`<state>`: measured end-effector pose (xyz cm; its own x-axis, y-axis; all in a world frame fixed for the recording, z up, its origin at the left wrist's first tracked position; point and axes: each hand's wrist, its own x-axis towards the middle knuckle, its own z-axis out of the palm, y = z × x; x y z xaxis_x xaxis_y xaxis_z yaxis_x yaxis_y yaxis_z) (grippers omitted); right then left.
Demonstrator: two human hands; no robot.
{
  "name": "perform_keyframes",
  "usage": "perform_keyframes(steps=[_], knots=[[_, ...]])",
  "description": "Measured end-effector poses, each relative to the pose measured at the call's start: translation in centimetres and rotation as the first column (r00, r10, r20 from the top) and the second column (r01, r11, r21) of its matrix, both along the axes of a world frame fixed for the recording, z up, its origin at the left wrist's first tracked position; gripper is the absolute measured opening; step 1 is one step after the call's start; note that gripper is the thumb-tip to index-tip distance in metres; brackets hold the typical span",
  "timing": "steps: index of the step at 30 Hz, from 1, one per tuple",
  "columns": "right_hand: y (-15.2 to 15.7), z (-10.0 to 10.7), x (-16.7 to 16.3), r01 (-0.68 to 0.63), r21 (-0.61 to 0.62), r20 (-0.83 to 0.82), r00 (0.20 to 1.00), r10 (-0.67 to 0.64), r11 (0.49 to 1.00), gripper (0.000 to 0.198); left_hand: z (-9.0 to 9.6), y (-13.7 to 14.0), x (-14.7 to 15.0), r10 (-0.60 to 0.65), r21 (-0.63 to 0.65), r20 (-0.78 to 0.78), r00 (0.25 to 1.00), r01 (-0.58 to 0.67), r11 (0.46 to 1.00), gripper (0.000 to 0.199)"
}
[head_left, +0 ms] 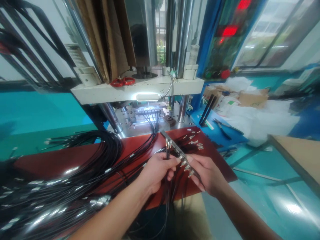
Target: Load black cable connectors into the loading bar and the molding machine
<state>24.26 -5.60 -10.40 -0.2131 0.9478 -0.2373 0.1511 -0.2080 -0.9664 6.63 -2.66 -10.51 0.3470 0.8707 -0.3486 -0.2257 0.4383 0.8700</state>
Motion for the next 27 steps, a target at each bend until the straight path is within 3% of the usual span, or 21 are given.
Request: perform_keyframes(steps=[5, 10, 14, 19, 23, 27], knots=[[0.1, -0.8, 0.3, 0.092, -0.042, -0.07, 0.993, -0.094, 0.995, 0.046, 0.8, 0.5, -1.3, 0.144, 0.037, 0.11, 0.983, -0.149, 0.988, 0.019], [0.0, 0.1, 0.2, 0.082, -0.039, -0.035, 0.996, -0.084, 0.996, 0.046, 1.1, 0.7, -2.7, 0.19, -0.073, 0.253, 0.949, -0.177, 0.982, 0.015], [0.0, 0.9, 0.0, 0.054, -0.052, 0.001, 0.999, -0.054, 0.997, 0.044, 1.0, 0.4, -2.5, 0.096, -0.119, 0.164, 0.982, -0.076, 0.99, 0.01], [0.2, 1.0, -0.1, 0.036, -0.054, -0.025, 0.999, -0.037, 0.998, 0.041, 0.7, 0.3, -2.0, -0.01, -0.039, 0.061, 0.998, 0.013, 0.999, 0.027], [0.3, 0.9, 0.0, 0.031, -0.034, -0.014, 0.999, -0.032, 0.999, 0.043, 0.5, 0.5, -1.8, -0.047, -0.033, 0.032, 0.998, 0.048, 0.998, 0.038], [0.2, 0.7, 0.0, 0.032, -0.047, -0.016, 0.999, -0.033, 0.998, 0.041, 0.3, 0.7, -1.5, -0.002, -0.04, -0.015, 1.0, 0.001, 0.999, 0.037]])
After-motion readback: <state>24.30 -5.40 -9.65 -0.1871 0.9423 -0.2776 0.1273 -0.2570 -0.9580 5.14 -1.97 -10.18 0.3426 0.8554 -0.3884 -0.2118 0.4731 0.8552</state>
